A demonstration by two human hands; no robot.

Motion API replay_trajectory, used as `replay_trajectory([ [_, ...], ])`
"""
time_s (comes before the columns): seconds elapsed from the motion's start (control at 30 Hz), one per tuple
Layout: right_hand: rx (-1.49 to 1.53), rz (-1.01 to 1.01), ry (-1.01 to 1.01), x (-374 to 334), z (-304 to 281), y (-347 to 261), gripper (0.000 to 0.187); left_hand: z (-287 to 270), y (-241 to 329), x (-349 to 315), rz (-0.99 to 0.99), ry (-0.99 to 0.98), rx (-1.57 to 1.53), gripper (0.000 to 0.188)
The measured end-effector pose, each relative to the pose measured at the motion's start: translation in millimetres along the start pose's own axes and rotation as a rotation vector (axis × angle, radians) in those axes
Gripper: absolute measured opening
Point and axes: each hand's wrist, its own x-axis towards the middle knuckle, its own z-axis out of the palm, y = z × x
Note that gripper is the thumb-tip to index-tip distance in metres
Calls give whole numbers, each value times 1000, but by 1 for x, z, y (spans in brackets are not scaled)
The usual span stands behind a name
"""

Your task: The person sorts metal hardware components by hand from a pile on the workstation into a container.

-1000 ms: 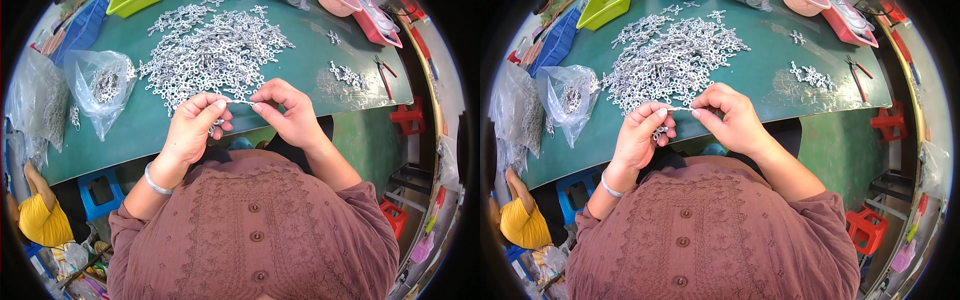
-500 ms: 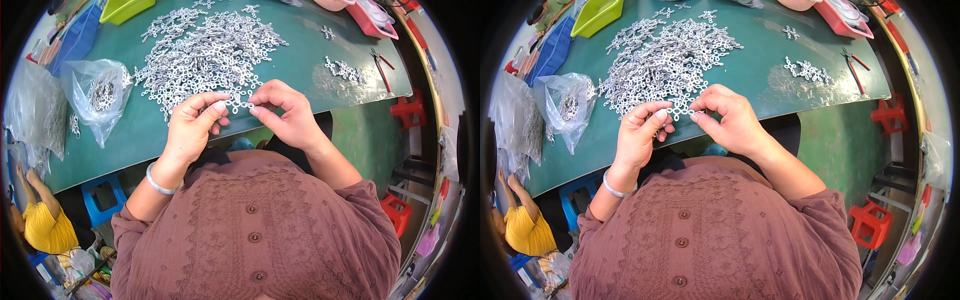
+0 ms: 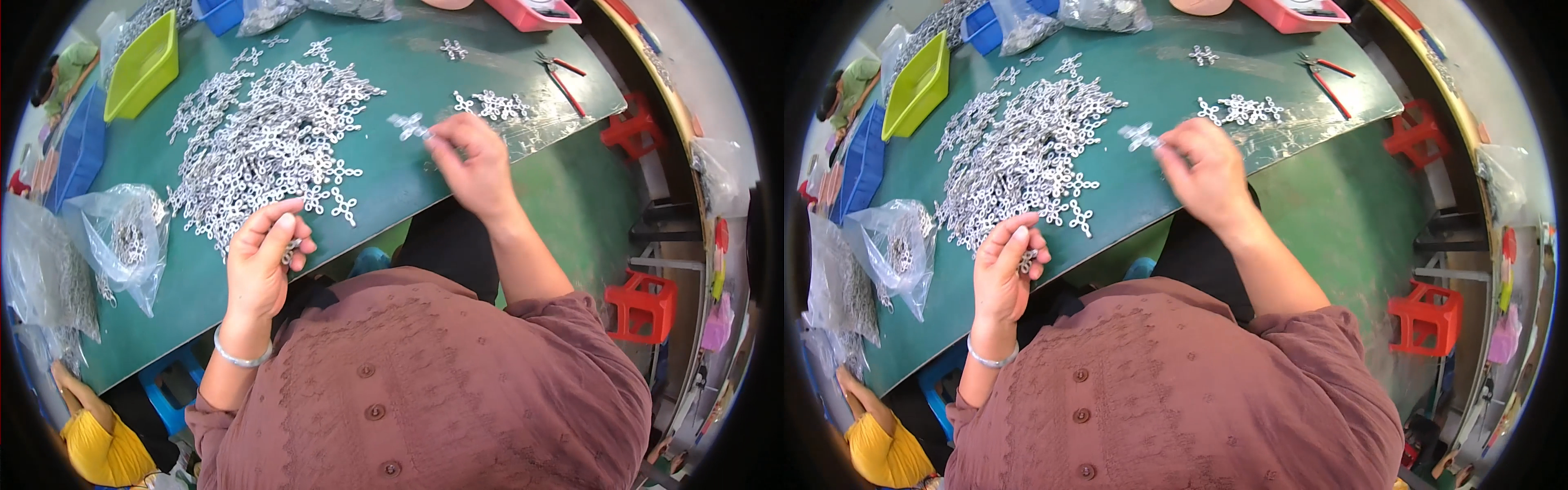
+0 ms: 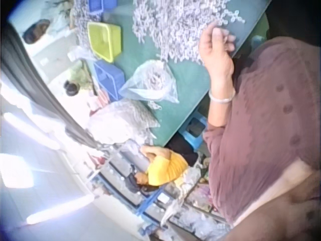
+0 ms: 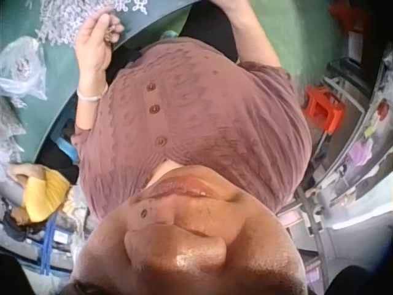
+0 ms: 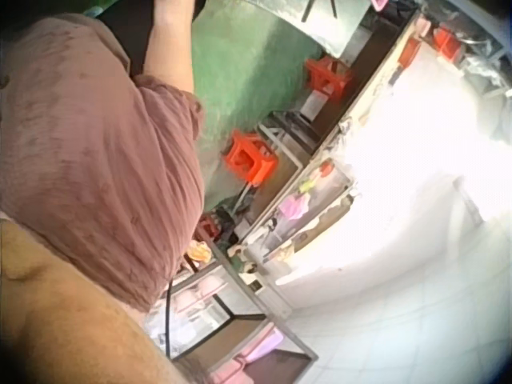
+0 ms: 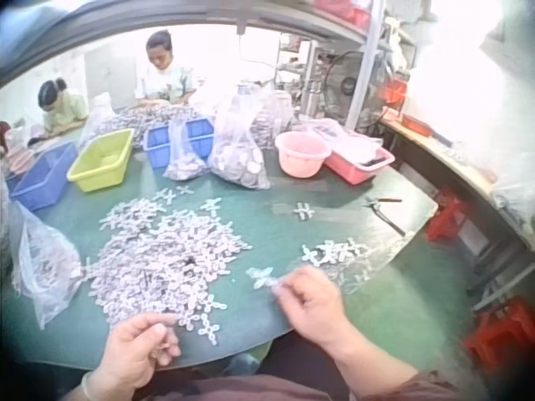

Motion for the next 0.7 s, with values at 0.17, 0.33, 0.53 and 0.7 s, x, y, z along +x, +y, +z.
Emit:
replay_trajectory([
  [0.17, -489, 16, 155, 8, -35, 46, 15, -11, 0, -1, -68, -36, -202, 19],
  [0.33, -266, -128, -20, 4, -9, 10, 18, -16, 0, 0, -105, -54, -411, 27],
  [0.53, -110, -183, -281, -2, 39, -26, 14, -19, 1, -1, -123, -78, -434, 28],
  [0.7, -145, -215, -335, 2, 47, -25, 10, -15, 7, -5, -142, -13, -356, 23],
])
